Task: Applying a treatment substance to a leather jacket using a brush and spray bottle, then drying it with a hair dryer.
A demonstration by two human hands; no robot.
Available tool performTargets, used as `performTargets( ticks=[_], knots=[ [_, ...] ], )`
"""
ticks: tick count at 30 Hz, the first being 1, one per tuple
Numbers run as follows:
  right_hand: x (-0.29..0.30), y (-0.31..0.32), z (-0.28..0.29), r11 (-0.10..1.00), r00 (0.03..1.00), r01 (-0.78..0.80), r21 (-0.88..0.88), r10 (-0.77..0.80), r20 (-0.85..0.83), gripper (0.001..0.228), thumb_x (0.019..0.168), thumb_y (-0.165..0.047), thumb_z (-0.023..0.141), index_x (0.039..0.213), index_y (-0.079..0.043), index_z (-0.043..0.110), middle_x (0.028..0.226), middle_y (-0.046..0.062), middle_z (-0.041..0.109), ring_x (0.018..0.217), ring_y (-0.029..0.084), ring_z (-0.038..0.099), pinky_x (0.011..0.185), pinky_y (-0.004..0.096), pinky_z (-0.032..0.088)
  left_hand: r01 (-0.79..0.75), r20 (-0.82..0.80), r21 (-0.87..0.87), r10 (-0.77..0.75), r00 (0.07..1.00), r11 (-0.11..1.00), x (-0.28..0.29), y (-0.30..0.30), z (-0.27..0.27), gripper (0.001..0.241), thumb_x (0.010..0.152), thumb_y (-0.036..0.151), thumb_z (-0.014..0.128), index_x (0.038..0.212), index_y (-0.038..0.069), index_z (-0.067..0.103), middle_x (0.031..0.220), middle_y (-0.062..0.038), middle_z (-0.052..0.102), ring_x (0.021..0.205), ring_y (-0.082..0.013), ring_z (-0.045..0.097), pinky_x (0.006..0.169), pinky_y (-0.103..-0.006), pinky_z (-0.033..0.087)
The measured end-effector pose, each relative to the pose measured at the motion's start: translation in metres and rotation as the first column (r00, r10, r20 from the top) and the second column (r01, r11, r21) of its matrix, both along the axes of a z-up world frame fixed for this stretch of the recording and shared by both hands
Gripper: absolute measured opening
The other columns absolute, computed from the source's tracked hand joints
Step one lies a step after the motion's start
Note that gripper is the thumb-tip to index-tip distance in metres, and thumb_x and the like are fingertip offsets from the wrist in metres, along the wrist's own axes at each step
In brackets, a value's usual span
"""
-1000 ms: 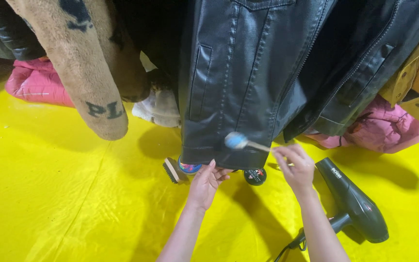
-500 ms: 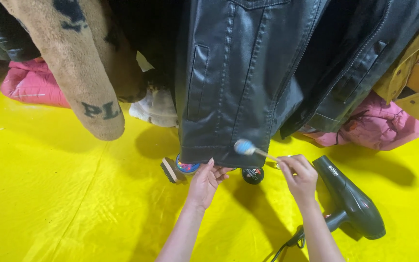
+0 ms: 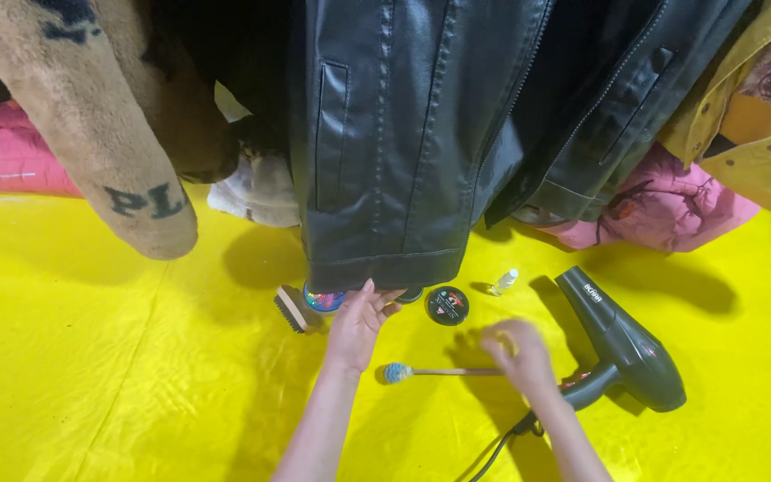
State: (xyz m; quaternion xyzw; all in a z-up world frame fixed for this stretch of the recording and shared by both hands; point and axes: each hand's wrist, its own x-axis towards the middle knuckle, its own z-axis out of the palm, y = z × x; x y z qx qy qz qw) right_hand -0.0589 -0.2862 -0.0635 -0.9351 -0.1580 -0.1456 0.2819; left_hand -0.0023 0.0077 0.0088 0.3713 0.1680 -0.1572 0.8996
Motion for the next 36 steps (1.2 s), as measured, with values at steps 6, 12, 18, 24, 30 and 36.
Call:
performTargets(
  ticks=[6,12,18,24,30,36],
  knots=[
    [0.055,-0.005,0.016,0.868,0.889,0.422,0.261,-0.453,0.068,0.074,0.09,-0.01,0.077,0.154,-0.007,0.041,0.132,0.026,0.046,0.123,0.047,0.057,0.104,0.048,0.052,0.096,0.331,-0.06,-0.071,0.941,0.994,-0.008,-0.003,-0.012,0.028,0.107,0.033,0.049,0.126,0.026,0.067,0.133,-0.004,0.073,0.125,-0.0253,0.068,0.103,-0.0403,0.051],
    [0.07,0.011,0.02,0.877,0.887,0.445,0.181,-0.403,-0.227,0.068,0.1,-0.009,0.059,0.161,-0.013,0.029,0.12,0.023,0.067,0.112,0.05,0.065,0.102,0.062,0.049,0.094,0.343,-0.1,-0.054,0.938,0.991,-0.017,0.007,0.009,0.023,0.106,0.032,0.05,0.116,0.025,0.07,0.126,-0.002,0.077,0.12,-0.0229,0.071,0.098,-0.0377,0.054],
    [0.06,0.035,0.076,0.847,0.902,0.126,0.517,-0.314,0.295,0.046,0.102,0.0,0.048,0.147,-0.007,0.045,0.076,0.007,0.063,0.063,0.018,0.061,0.064,0.033,0.052,0.134,0.344,-0.056,-0.107,0.933,0.989,-0.012,0.005,-0.001,0.029,0.107,0.031,0.046,0.125,0.026,0.068,0.135,-0.003,0.072,0.125,-0.0248,0.069,0.103,-0.0389,0.052],
    [0.085,0.071,0.133,0.918,0.769,-0.18,0.355,-0.093,0.632,0.04,0.092,0.004,0.059,0.132,0.001,0.061,0.075,0.005,0.066,0.056,0.017,0.058,0.058,0.03,0.051,0.111,0.297,-0.082,-0.082,0.951,0.99,-0.014,-0.002,-0.012,0.027,0.105,0.035,0.053,0.123,0.024,0.069,0.13,-0.005,0.074,0.119,-0.0267,0.07,0.103,-0.0428,0.052],
    [0.107,0.116,0.164,0.958,0.818,-0.093,0.27,-0.081,0.569,0.036,0.096,0.004,0.062,0.13,-0.007,0.061,0.112,0.012,0.071,0.095,0.03,0.073,0.085,0.037,0.059,0.124,0.296,-0.041,-0.107,0.949,0.991,-0.018,0.001,0.005,0.028,0.106,0.037,0.051,0.124,0.026,0.069,0.131,-0.004,0.073,0.12,-0.0254,0.07,0.103,-0.0416,0.052],
    [0.114,0.152,0.141,0.993,0.833,-0.115,0.031,0.08,0.547,0.031,0.093,-0.012,0.066,0.124,-0.016,0.065,0.106,0.005,0.073,0.089,0.029,0.075,0.073,0.038,0.061,0.077,0.282,-0.017,-0.069,0.957,0.997,-0.005,-0.007,-0.043,0.025,0.103,0.039,0.059,0.109,0.021,0.075,0.117,-0.006,0.077,0.112,-0.0271,0.071,0.102,-0.0438,0.053]
  ],
)
